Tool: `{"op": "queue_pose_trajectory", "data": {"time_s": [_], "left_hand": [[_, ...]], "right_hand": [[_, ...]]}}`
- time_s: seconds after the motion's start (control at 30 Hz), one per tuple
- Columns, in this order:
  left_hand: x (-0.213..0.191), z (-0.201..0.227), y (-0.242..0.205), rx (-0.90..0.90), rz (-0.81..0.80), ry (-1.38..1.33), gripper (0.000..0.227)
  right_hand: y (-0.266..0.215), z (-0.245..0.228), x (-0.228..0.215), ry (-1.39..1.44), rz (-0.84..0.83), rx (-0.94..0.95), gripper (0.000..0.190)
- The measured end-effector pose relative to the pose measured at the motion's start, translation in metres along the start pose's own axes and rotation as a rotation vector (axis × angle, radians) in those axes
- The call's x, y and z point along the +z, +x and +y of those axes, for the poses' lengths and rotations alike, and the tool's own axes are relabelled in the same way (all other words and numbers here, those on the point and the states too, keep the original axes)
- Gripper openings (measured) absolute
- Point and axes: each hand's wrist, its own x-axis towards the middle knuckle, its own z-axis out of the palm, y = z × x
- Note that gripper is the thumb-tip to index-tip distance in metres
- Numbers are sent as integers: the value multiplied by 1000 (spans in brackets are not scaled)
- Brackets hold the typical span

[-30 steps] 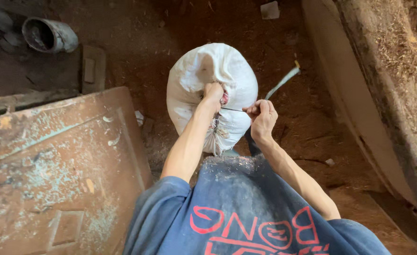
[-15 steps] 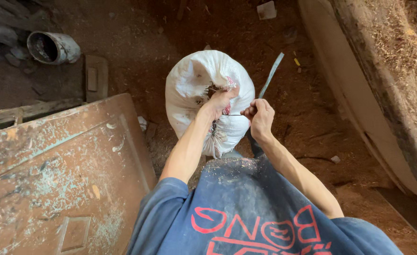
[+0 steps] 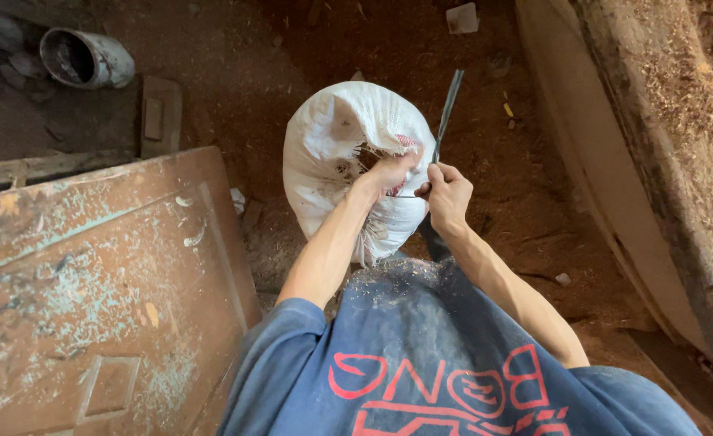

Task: The person gathers the top of a white sack filled with brown granular material and ties it shut using a long strip of material. They wrap the strip around the gathered opening and secure it with a knot.

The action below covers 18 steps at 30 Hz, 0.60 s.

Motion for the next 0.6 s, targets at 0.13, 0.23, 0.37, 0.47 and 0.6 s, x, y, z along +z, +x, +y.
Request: {"op": "queue_pose_trajectory", "data": {"time_s": [0.13, 0.23, 0.37, 0.47, 0.6], "left_hand": [[2, 3, -17, 28, 88, 48, 51], [0, 5, -34, 10, 129, 66, 55], [9, 11, -34, 123, 120, 10, 59], [9, 17, -38, 116, 149, -7, 59], [13, 27, -51, 26, 416, 290, 54]], "right_hand": [[-3, 1, 0, -4, 42, 18, 18], [-6, 1, 2, -32, 29, 3, 17], [-1, 0, -2, -89, 5, -35, 14], [-1, 1, 2, -92, -27, -86, 15], [0, -8, 8, -112, -52, -92, 14]]}}
